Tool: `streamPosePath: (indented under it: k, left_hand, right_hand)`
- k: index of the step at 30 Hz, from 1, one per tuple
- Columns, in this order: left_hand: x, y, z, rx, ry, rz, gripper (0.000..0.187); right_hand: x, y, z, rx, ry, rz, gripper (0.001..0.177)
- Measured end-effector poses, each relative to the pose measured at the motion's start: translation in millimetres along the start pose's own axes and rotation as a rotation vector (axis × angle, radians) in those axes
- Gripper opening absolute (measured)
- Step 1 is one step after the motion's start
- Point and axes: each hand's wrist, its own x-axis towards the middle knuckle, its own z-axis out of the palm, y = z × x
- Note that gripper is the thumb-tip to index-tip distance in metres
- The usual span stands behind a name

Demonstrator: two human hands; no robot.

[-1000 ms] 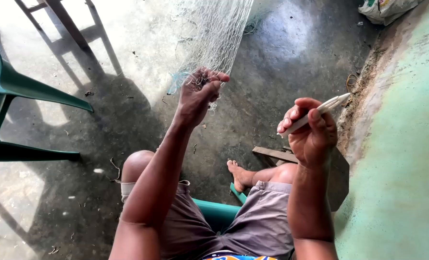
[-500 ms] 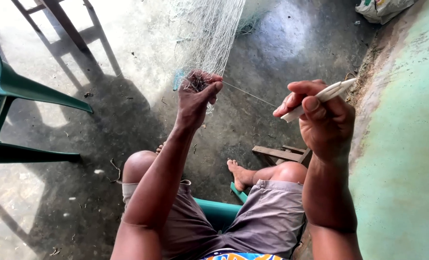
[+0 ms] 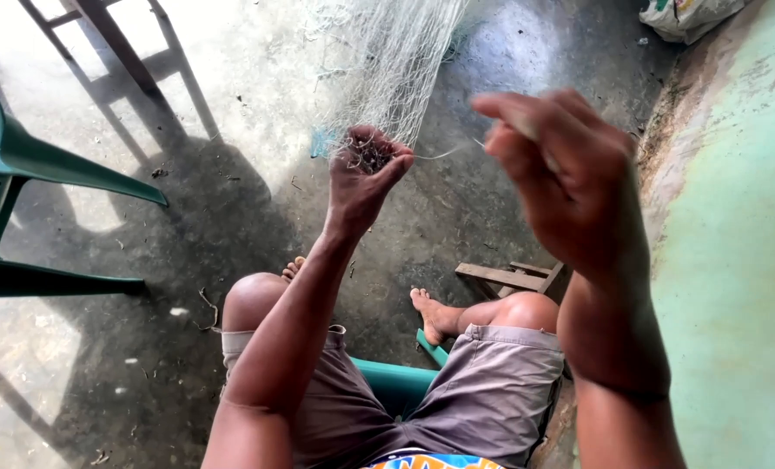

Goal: Repairing a fishing net using a netting needle to weave and tie knots in the mesh.

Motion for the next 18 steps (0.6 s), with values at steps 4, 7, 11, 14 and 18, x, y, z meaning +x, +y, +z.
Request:
streamPosePath:
  k: [4, 7, 11, 14, 18]
  left_hand:
    - [-2, 9, 9, -0.042, -0.030, -0.048, 0.032]
    - [-1, 17, 18, 0.282, 0.126, -0.137, 0.013]
    - [2, 8, 17, 0.137, 0.090, -0.173, 0.015]
    - [2, -1, 14, 0.006, 0.082, -0.197, 0.020]
    - [2, -11, 4, -0.191, 0.074, -0.228, 0.031]
  right_hand:
    - [51, -8, 13, 0.159, -0.119, -0.072, 0.025]
    - [81, -12, 36, 0.249, -0.216, -0.236, 0.017]
    - [96, -19, 81, 0.282, -0.395, -0.152, 0.016]
    - [92, -21, 107, 0.290, -0.538, -0.066, 0.019]
    - [78, -23, 111, 0.347, -0.732, 0.003, 0.024]
